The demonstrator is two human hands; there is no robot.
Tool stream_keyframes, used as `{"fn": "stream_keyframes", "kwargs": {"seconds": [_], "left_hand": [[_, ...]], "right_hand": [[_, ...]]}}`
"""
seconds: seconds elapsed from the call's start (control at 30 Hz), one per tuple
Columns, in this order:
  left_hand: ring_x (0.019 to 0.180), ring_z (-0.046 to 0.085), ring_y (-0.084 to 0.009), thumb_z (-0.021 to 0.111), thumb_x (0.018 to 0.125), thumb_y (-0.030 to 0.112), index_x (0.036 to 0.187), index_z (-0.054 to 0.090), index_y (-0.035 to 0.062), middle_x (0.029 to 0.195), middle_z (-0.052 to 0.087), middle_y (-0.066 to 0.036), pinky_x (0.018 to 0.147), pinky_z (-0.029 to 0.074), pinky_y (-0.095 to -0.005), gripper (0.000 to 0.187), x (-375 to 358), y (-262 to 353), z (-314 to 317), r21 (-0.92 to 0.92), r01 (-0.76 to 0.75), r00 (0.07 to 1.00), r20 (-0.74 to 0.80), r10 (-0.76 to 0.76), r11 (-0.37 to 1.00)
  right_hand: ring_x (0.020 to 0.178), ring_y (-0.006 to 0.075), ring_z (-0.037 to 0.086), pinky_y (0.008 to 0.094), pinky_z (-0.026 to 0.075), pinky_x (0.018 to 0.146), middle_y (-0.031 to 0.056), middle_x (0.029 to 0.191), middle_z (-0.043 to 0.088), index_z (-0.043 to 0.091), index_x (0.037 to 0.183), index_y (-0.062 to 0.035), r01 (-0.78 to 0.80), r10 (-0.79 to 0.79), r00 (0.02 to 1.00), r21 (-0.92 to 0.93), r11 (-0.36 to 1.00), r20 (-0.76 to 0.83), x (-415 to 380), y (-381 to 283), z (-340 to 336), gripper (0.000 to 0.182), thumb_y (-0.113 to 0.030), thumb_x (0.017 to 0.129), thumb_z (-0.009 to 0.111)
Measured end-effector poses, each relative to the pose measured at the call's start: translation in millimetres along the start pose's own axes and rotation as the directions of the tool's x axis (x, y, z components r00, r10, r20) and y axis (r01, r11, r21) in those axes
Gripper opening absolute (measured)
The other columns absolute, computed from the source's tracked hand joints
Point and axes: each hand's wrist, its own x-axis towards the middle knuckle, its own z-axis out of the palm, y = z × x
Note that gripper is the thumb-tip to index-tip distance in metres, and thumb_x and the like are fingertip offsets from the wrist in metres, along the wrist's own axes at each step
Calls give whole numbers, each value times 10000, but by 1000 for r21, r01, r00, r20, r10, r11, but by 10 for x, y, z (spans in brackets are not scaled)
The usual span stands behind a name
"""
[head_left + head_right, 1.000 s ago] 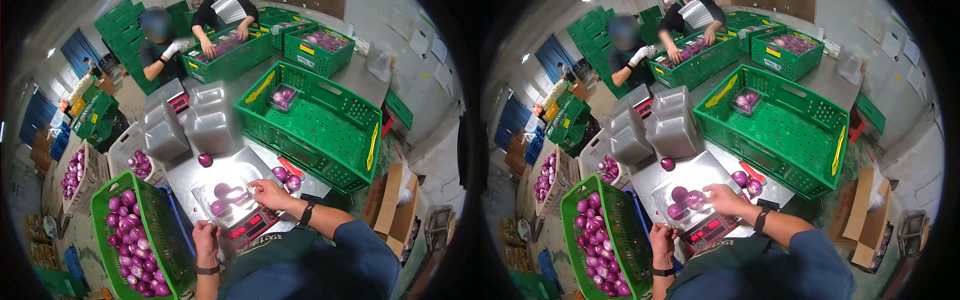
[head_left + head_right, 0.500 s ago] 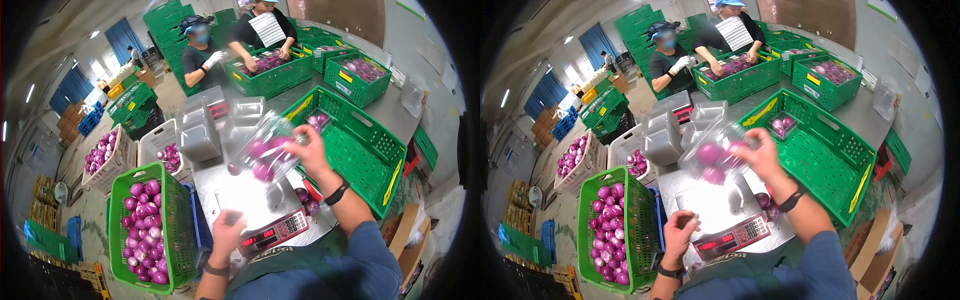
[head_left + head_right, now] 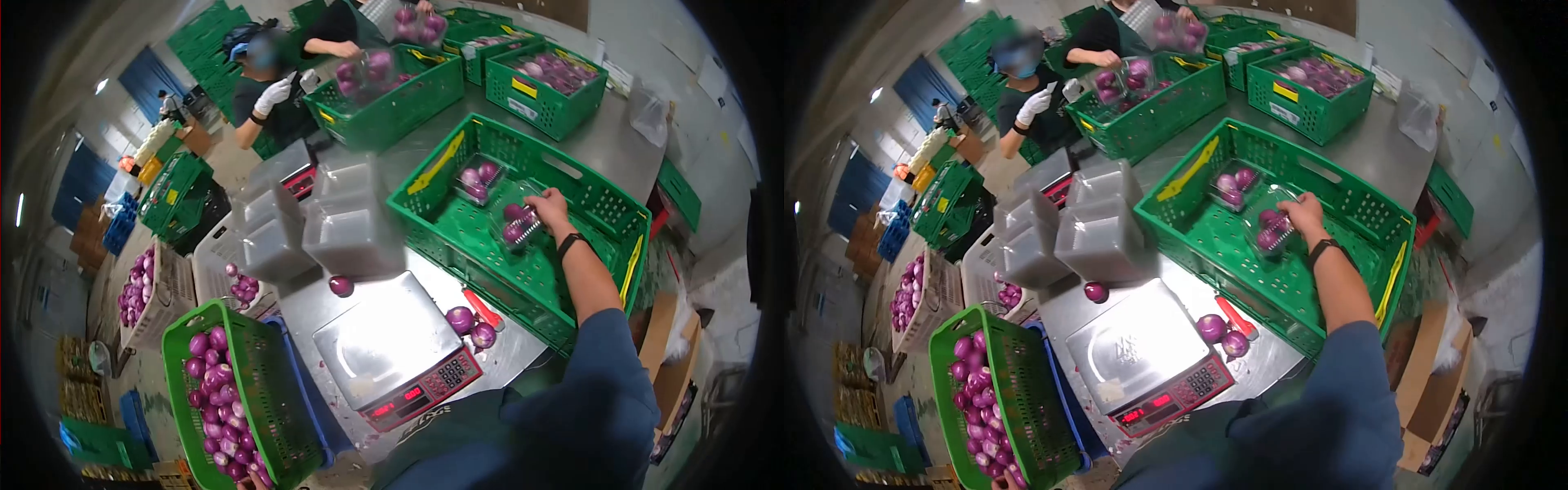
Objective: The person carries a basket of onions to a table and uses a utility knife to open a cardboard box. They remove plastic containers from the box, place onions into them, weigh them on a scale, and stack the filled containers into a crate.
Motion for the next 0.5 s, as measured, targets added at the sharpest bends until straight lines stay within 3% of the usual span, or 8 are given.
{"fn": "stream_keyframes", "kwargs": {"seconds": [0.03,0.1,0.17,0.27,0.3,0.33,0.4,0.5], "left_hand": [[948,650,-400,674,884,621,1000,737,20,997,711,-275,857,497,-514,615,-35,-118,15,105,-9,1000,2,8,994],[925,633,-427,678,871,629,1020,755,56,1042,708,-281,867,487,-496,597,-81,-329,125,296,35,999,-33,-27,954],[972,627,-440,667,873,636,1051,754,48,1157,675,-289,903,478,-489,620,-35,-393,165,173,152,986,38,-161,973],[1009,623,-445,650,876,650,1086,747,36,1219,659,-286,926,472,-480,656,-23,-285,168,114,242,964,87,-252,964],[1016,623,-444,644,877,655,1096,744,32,1222,659,-282,929,471,-477,668,-32,-244,173,115,256,959,95,-267,960],[1012,627,-435,635,884,653,1104,742,28,1178,675,-277,919,472,-477,671,-43,-232,184,145,244,965,67,-255,959],[1005,636,-418,618,898,648,1118,737,20,1090,706,-265,899,474,-476,676,-51,-223,221,202,217,974,14,-224,955],[953,655,-405,596,924,620,1130,736,16,1019,728,-241,877,484,-464,653,-13,-198,193,319,179,979,40,-202,931]], "right_hand": [[1043,351,652,439,546,888,233,1266,587,608,1180,-10,-45,38,997,108,993,70,64,4,49,674,-352,667,880],[1151,359,591,430,509,955,229,1335,535,605,1231,-14,92,-91,984,-5,996,-150,184,-55,211,716,-385,684,881],[1332,361,443,445,420,1070,185,1424,463,590,1331,-69,242,-280,907,-153,958,-313,274,-91,316,797,-452,691,872],[1368,336,403,548,381,1089,133,1437,446,563,1380,-142,382,-419,908,-376,844,-18,122,-29,474,817,-475,693,854],[1405,320,361,652,326,1082,106,1461,427,538,1409,-198,402,-357,915,-493,772,187,32,-15,528,844,-512,686,842],[1435,310,323,686,304,1068,101,1475,417,528,1414,-201,437,-374,897,-610,661,236,-87,19,585,838,-477,694,856],[1455,309,300,686,287,1087,102,1490,410,511,1431,-211,479,-463,866,-585,655,190,-59,137,657,838,-430,706,869],[1462,315,294,694,281,1093,111,1497,404,486,1453,-180,416,-377,904,-610,674,201,-13,-27,736,835,-366,734,866]]}}
